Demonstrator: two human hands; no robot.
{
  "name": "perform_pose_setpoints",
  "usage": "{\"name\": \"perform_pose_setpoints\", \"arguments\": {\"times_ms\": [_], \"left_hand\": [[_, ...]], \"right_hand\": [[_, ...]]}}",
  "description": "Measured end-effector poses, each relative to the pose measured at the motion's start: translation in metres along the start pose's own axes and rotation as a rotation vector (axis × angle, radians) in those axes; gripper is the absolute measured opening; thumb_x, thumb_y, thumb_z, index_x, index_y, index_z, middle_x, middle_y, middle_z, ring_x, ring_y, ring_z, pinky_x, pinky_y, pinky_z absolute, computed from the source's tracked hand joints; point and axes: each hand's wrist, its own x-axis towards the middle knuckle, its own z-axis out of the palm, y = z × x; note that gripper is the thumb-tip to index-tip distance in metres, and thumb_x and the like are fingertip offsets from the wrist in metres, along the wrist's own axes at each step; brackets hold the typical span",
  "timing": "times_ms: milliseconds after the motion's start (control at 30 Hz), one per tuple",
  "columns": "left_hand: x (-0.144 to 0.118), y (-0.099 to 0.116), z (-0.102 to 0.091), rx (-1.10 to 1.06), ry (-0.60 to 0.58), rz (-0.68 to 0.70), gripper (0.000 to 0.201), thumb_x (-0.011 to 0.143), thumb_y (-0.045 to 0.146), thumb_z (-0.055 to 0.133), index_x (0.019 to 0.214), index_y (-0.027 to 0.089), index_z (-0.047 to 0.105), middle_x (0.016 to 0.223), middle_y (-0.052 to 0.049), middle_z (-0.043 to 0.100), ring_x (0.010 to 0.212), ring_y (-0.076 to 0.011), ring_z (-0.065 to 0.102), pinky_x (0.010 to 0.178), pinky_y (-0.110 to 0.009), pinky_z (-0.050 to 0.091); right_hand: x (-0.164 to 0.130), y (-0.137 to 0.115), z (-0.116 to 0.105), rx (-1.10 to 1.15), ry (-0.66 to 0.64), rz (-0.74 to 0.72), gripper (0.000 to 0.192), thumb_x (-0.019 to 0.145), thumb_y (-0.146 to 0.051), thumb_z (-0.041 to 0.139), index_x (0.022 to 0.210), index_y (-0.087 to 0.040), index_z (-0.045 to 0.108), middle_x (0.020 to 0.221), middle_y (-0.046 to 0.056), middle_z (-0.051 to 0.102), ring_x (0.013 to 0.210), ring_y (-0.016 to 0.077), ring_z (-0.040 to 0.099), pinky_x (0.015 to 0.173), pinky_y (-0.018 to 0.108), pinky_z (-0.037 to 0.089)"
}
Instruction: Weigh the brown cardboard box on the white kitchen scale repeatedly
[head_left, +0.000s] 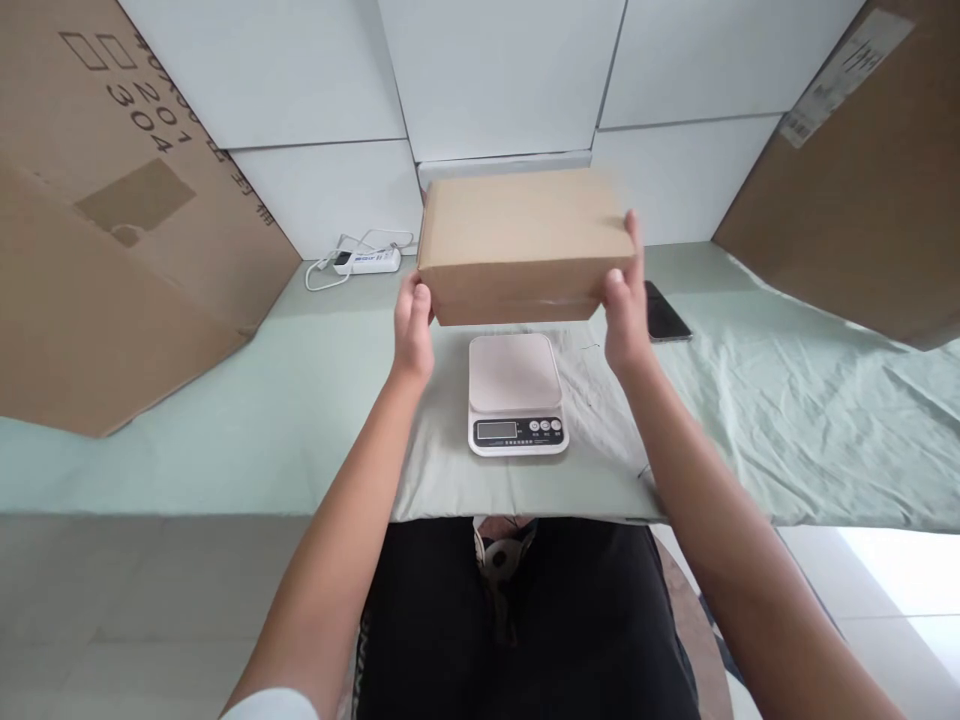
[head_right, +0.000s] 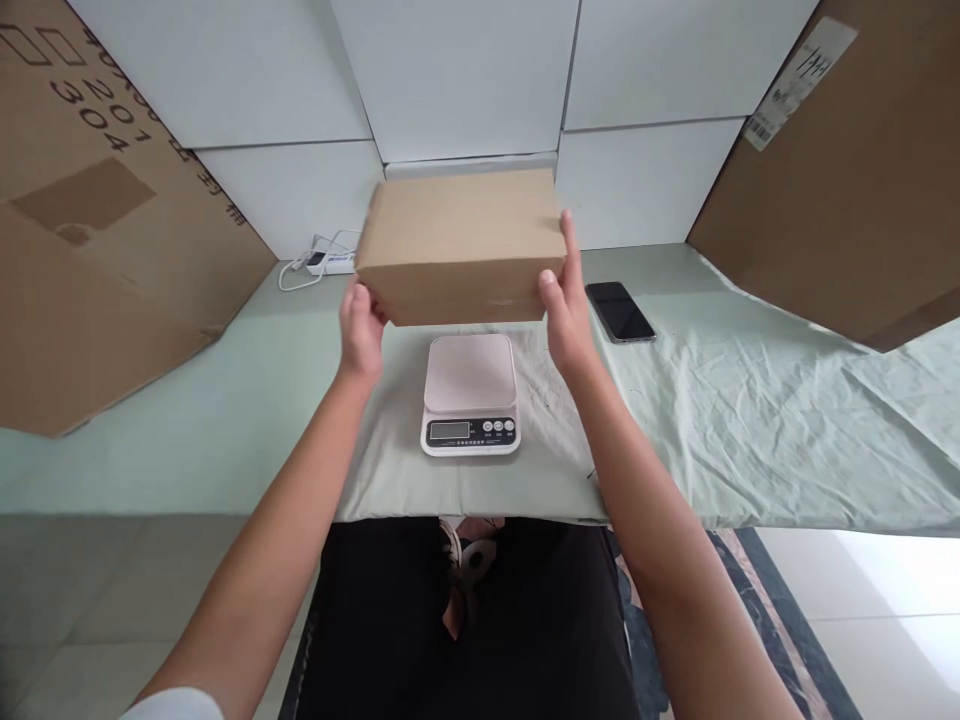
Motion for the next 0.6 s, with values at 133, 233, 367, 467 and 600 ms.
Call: {"name": "perform_pose_setpoints", "arguments": {"times_ms": [133,233,367,467,600], "left_hand": [[0.014,-0.061,0.004,-0.054,0.024,-0.168,0.09,0.086,0.103,0.064,0.133,0.027,0.07,0.141,-0.014,0.079,0.147,-0.0358,0.071,0.122,-0.046,0.059],[0.012,-0.084,0.002,-0.043,0.004,-0.261,0.091,0.084,0.103,0.066,0.131,0.026,0.07,0.14,-0.015,0.08,0.145,-0.0356,0.072,0.124,-0.047,0.057],[0.012,-0.089,-0.001,-0.005,0.001,-0.302,0.082,0.091,0.095,0.07,0.131,0.024,0.07,0.141,-0.015,0.078,0.148,-0.035,0.069,0.128,-0.048,0.055],[0.014,-0.088,0.0,-0.008,-0.004,-0.3,0.071,0.095,0.088,0.073,0.128,0.025,0.071,0.141,-0.013,0.078,0.15,-0.0344,0.068,0.129,-0.048,0.054],[0.013,-0.087,0.002,-0.009,-0.001,-0.299,0.064,0.098,0.082,0.074,0.128,0.026,0.071,0.142,-0.013,0.078,0.153,-0.0343,0.066,0.131,-0.047,0.053]], "right_hand": [[0.01,0.047,0.028,0.065,-0.004,0.094,0.118,0.088,-0.105,0.051,0.184,-0.04,0.03,0.199,-0.003,0.028,0.189,0.0383,0.015,0.157,0.063,0.01],[0.006,0.077,0.035,0.106,-0.034,0.158,0.123,0.082,-0.108,0.054,0.183,-0.041,0.032,0.199,-0.003,0.028,0.188,0.0376,0.018,0.156,0.063,0.013],[0.004,0.094,0.033,0.137,-0.043,0.217,0.123,0.081,-0.108,0.056,0.183,-0.045,0.028,0.2,-0.006,0.026,0.187,0.0355,0.025,0.156,0.061,0.018],[0.006,0.095,0.031,0.115,-0.068,0.227,0.122,0.083,-0.107,0.056,0.184,-0.046,0.023,0.2,-0.006,0.026,0.187,0.0344,0.024,0.156,0.06,0.018],[0.004,0.091,0.032,0.107,-0.045,0.245,0.123,0.084,-0.106,0.055,0.184,-0.039,0.03,0.198,-0.003,0.031,0.189,0.0325,0.017,0.157,0.055,0.014]]}}
